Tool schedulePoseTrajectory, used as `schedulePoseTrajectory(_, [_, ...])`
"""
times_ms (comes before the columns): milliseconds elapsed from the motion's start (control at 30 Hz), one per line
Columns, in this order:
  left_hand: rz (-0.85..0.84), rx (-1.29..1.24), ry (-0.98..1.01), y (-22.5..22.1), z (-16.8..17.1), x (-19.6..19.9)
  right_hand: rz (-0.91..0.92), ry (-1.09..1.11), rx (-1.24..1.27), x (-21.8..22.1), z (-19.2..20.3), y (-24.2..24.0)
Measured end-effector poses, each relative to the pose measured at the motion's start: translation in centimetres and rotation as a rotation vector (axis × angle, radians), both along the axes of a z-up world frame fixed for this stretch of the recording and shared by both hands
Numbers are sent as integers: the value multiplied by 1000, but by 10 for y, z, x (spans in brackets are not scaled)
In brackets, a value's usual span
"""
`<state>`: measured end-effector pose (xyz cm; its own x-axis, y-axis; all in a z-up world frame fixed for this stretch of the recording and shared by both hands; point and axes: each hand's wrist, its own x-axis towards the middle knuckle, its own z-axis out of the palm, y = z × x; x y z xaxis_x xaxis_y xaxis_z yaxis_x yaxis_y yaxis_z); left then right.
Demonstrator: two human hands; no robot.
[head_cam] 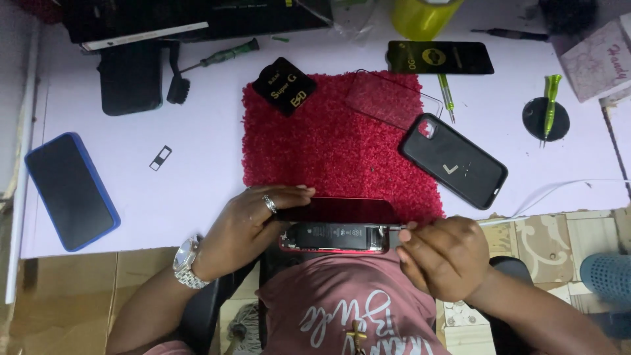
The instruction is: The person is using a small tool to manipulate the internal components of a disassembled smartphone on a workbench.
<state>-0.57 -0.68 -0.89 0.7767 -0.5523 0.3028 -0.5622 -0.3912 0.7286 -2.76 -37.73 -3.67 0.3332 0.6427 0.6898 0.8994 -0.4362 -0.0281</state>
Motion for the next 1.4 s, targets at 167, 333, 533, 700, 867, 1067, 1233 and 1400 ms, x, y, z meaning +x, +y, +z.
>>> schedulePoseTrajectory(167, [81, -24, 28, -7, -4, -1, 129, -116, -38, -1, 19, 31])
schedulePoseTrajectory(333, [61, -15, 52, -6, -4, -1, 165, -200, -84, -3, 21, 48])
schedulePoseTrajectory(533, [55, -31, 27, -6, -5, 0, 117, -252, -90, -1, 24, 59])
schedulePoseTrajectory(700, [17, -44, 34, -3, -7, -1, 79, -290, -124, -2, 18, 47])
schedulePoseTrajectory(867, [23, -63, 52, -2, -6, -1, 31, -156, -77, -4, 6, 15])
schedulePoseTrajectory(1067, [22, -82, 59, 0, -8, -1, -188, 52, -1, 0, 12, 15])
schedulePoseTrajectory(1233, [0, -113, 53, 1, -6, 1, -210, 200, -38, 10, 31, 27])
schedulePoseTrajectory(1400, [-10, -119, 129, 2, -7, 2, -144, 276, 7, 12, 39, 35])
